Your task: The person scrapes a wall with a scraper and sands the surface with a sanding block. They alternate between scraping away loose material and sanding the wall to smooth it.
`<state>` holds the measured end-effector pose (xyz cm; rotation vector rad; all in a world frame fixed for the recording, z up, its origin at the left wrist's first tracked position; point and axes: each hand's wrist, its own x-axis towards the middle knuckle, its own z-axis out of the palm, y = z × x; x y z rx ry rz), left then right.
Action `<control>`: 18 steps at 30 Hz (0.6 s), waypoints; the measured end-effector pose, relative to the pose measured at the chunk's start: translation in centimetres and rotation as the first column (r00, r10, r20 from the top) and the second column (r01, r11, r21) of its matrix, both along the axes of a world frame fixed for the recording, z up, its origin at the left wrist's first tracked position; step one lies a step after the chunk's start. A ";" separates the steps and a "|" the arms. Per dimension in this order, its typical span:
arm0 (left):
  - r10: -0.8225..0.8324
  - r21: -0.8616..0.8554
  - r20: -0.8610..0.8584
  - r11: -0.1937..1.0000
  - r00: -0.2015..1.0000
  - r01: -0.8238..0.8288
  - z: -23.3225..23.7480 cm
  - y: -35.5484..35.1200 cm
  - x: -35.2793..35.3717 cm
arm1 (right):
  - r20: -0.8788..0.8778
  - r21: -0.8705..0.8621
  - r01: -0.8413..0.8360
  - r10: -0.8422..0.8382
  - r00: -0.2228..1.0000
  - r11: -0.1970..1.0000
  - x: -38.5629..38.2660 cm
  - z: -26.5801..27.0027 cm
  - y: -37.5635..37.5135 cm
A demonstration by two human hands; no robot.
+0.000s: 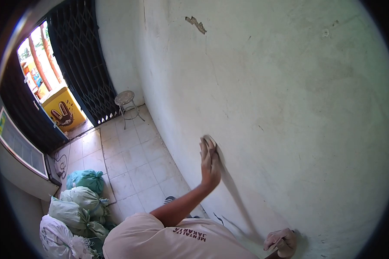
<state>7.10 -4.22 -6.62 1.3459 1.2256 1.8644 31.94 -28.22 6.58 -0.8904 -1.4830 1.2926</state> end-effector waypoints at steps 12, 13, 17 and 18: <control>0.119 0.045 -0.077 0.992 0.990 -0.116 1.7 6.3 -4.6 | -0.084 -0.021 0.028 -0.030 0.996 0.999 -0.4 0.1 -0.6; 0.072 0.059 -0.105 0.996 0.992 -0.066 0.5 4.5 -3.6 | -0.104 -0.010 0.010 -0.011 0.995 1.000 -0.4 0.0 -0.4; -0.052 -0.067 -0.243 0.997 0.969 0.037 -2.3 0.1 -2.6 | -0.194 0.029 -0.030 0.035 0.980 0.999 -1.0 -0.3 0.1; -0.046 -0.065 -0.236 0.997 0.971 0.031 -2.4 0.6 -2.9 | -0.185 0.020 -0.064 0.067 0.980 0.998 -1.0 -0.1 0.4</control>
